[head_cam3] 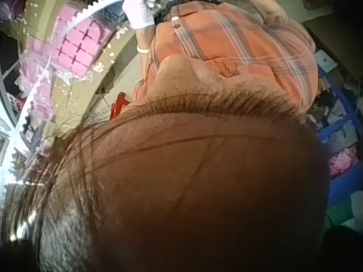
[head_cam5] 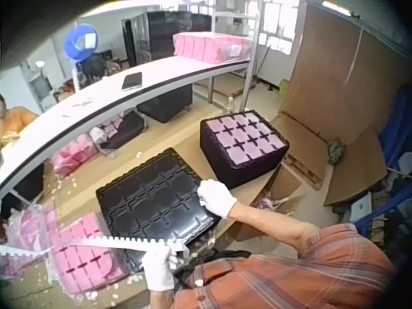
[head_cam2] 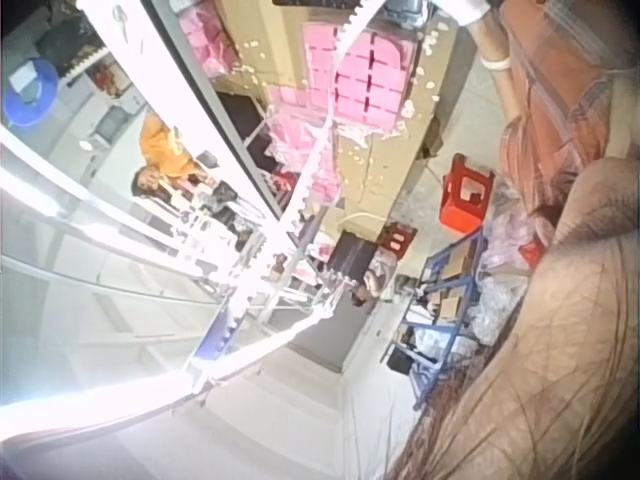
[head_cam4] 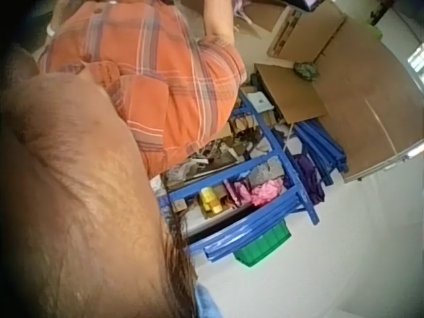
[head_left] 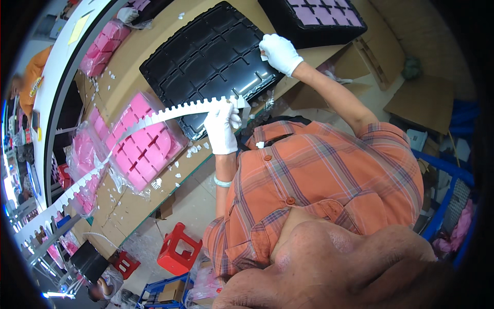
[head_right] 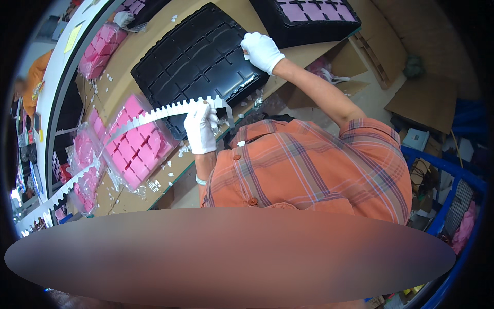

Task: The person assembles pink plastic toy parts into a black tray and applies white material strips to them by hand.

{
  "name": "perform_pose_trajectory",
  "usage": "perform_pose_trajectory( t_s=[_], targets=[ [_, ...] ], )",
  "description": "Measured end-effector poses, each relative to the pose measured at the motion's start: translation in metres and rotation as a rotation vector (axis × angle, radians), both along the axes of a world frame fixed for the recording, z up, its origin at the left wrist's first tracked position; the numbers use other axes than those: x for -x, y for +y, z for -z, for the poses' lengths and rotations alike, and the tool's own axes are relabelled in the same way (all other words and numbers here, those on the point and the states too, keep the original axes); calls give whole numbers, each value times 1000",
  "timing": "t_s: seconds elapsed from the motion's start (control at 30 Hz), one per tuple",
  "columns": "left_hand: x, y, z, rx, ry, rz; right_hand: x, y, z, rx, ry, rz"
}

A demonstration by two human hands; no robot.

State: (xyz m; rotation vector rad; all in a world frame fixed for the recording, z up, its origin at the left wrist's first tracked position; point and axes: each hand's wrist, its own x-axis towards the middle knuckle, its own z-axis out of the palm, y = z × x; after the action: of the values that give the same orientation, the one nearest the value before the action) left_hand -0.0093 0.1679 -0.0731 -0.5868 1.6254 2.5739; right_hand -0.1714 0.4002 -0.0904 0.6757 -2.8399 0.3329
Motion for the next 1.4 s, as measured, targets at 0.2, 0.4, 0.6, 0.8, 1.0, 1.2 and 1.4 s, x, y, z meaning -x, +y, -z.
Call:
perform_pose_trajectory(
  t_s=[0.2,0.4,0.6,0.8,1.0,1.2,1.4],
  targets=[
    [-2,-3,-8,20,-6,-22,-3,1,6,41,21,22],
    [3,-20,-2,9,11,-65,-24,22,-10,44,-326,-63],
    [12,-24,-11,-47,93,-90,-57,25,-94,-276,-455,272],
    [26,-18,-9,-2,116,-91,-69,-67,-85,746,-910,-157],
    [27,-25,-6,-16,123,-90,-65,-89,-75,865,-809,-228],
    [23,-27,13,-520,-214,311,-73,-99,-84,637,-544,-608],
    [27,-37,14,-87,16,-35,26,-69,-37,834,-458,-264]
  ],
)
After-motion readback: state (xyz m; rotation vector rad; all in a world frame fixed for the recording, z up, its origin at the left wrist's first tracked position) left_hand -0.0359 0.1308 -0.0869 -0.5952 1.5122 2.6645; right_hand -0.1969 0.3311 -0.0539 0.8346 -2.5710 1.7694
